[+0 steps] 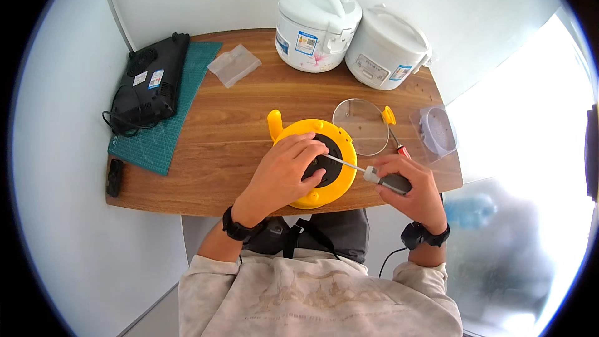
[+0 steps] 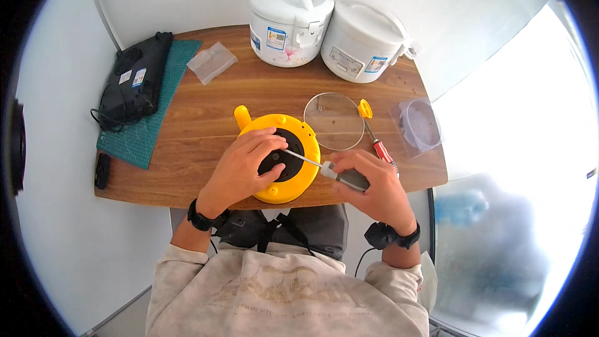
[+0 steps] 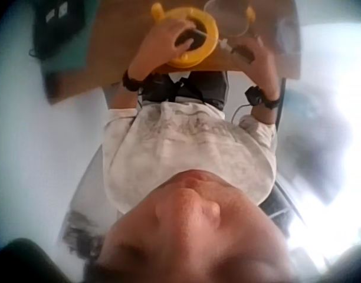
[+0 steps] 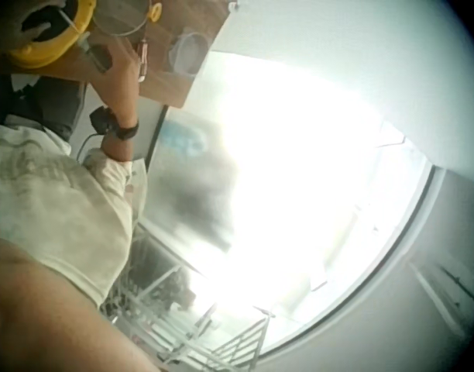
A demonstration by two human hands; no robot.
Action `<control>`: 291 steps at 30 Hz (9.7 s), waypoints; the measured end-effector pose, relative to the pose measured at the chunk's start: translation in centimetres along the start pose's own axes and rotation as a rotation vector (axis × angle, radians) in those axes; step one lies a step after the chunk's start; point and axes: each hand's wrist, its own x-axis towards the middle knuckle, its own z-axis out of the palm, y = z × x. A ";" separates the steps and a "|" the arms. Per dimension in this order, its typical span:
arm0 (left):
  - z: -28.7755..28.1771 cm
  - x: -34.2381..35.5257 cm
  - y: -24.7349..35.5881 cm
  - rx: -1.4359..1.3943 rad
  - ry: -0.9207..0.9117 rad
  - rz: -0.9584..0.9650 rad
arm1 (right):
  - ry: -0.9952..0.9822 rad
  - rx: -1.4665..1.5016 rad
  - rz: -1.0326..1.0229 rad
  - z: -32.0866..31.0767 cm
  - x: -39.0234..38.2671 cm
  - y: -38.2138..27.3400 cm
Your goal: The person disassembles a yellow electric kettle by removing the glass lid and unscrewing the base plate to access internal components. They then reassemble the kettle by replacing the base plate and reattaching the glass lid with a screwdriver.
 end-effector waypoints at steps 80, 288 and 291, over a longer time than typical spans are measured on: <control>-0.1 -0.5 -0.5 0.068 -0.045 -0.018 | 0.020 -0.057 -0.223 0.6 9.0 -5.9; 0.5 -1.7 -0.5 0.101 0.085 0.019 | -0.219 -0.714 -0.183 0.1 10.0 -11.4; 0.6 -1.6 -0.5 0.095 0.090 0.040 | -0.204 -0.543 -0.348 -0.3 10.2 -9.2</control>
